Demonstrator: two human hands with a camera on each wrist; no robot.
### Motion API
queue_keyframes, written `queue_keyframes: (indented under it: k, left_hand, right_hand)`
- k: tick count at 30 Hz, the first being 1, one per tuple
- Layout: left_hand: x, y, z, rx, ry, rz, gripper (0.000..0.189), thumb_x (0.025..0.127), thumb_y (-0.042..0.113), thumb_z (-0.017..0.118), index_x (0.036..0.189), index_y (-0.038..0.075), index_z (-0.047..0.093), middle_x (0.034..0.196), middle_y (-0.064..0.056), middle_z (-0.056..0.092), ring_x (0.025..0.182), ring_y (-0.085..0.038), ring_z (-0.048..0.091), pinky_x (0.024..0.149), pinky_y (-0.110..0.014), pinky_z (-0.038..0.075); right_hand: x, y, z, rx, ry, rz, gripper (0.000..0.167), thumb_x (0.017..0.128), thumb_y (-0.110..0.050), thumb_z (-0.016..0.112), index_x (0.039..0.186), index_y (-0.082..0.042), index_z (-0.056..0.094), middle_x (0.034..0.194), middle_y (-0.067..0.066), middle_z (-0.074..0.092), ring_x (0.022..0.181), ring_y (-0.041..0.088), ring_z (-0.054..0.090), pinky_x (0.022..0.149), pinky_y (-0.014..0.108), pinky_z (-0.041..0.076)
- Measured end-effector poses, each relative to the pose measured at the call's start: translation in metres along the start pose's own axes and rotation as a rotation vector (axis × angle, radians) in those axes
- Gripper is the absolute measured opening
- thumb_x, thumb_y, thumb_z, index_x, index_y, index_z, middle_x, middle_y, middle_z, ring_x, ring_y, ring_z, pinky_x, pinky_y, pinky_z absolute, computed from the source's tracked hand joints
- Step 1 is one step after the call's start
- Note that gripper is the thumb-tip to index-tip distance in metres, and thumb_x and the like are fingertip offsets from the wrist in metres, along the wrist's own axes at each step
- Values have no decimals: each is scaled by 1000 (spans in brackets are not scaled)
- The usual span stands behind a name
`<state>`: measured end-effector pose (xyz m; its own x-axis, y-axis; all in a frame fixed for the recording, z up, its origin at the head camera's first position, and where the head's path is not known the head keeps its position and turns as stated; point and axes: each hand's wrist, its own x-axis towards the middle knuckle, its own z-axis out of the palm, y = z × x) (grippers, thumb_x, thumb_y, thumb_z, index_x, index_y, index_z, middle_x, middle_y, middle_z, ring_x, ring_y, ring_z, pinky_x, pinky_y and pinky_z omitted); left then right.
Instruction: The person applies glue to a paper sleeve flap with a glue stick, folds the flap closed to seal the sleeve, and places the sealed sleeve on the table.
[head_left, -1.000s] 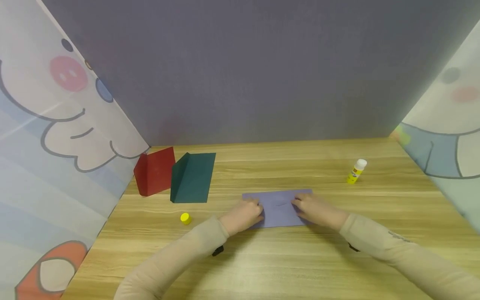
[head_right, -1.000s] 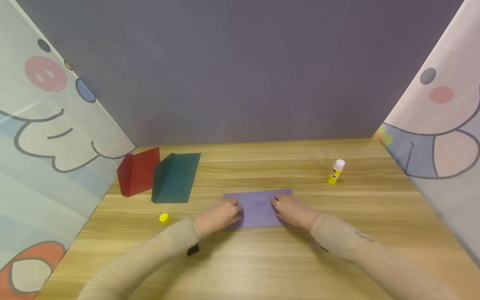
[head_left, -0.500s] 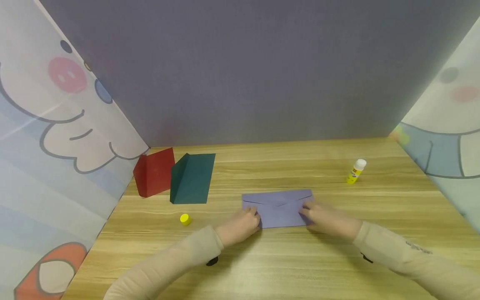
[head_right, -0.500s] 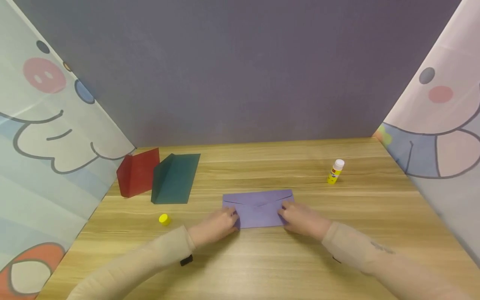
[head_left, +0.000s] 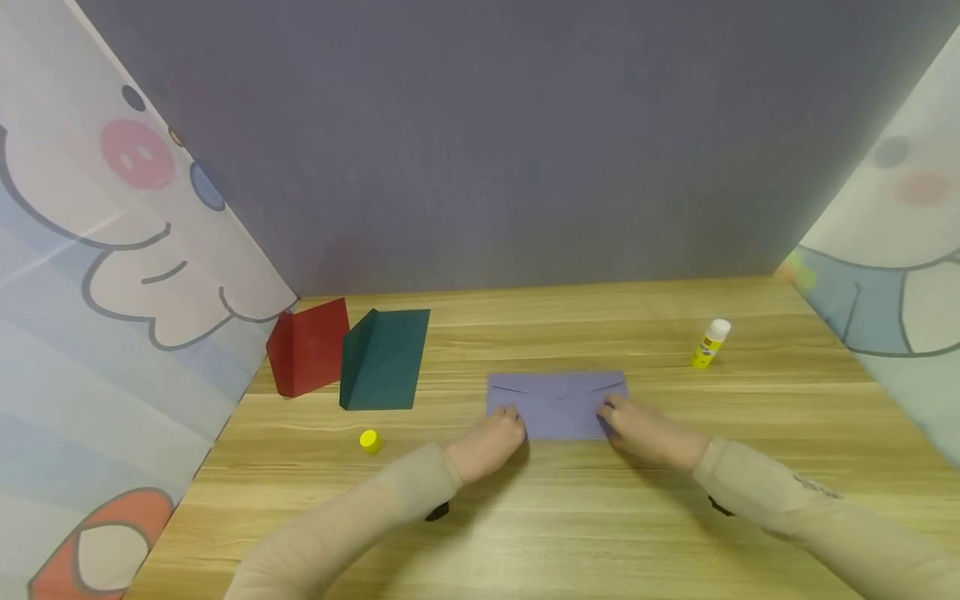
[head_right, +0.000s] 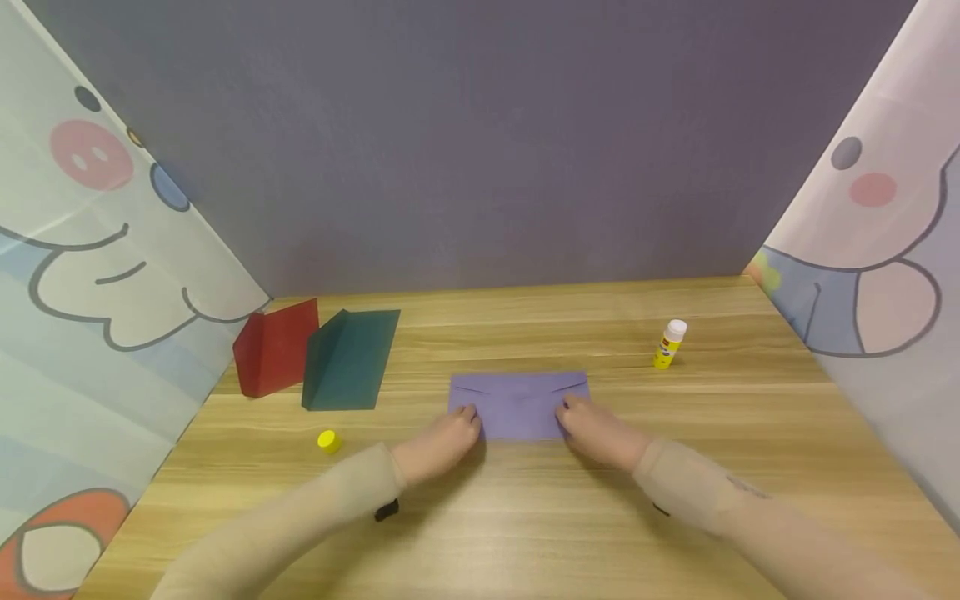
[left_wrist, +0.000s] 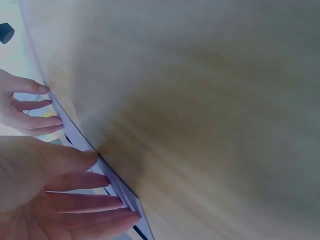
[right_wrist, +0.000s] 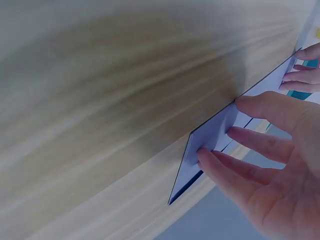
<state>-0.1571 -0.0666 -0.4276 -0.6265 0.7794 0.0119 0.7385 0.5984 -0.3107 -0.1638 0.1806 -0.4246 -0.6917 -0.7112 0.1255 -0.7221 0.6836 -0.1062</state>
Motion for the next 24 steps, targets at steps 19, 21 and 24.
queue_keyframes:
  k: [19, 21, 24]
  left_hand:
    - [60, -43, 13, -168, -126, -214, 14, 79, -1, 61, 92, 3, 66, 89, -7, 61, 79, -15, 60, 64, -15, 49]
    - [65, -48, 15, -206, -118, -243, 14, 80, -2, 59, 92, 1, 66, 90, -8, 61, 79, -17, 61, 64, -17, 50]
    - [71, -54, 18, -217, -128, -277, 15, 81, -2, 59, 94, 0, 65, 93, -8, 61, 83, -18, 61, 67, -18, 50]
  right_hand:
    - [49, 44, -1, 105, -69, 165, 26, 71, 6, 63, 94, 15, 57, 87, 24, 55, 82, 37, 56, 75, 40, 49]
    - [54, 46, -5, 112, -63, 171, 24, 70, 7, 62, 92, 16, 57, 86, 25, 55, 82, 37, 56, 76, 41, 49]
    - [62, 81, 31, 89, -19, 127, 26, 71, 5, 61, 96, 13, 57, 89, 24, 56, 84, 36, 56, 77, 41, 48]
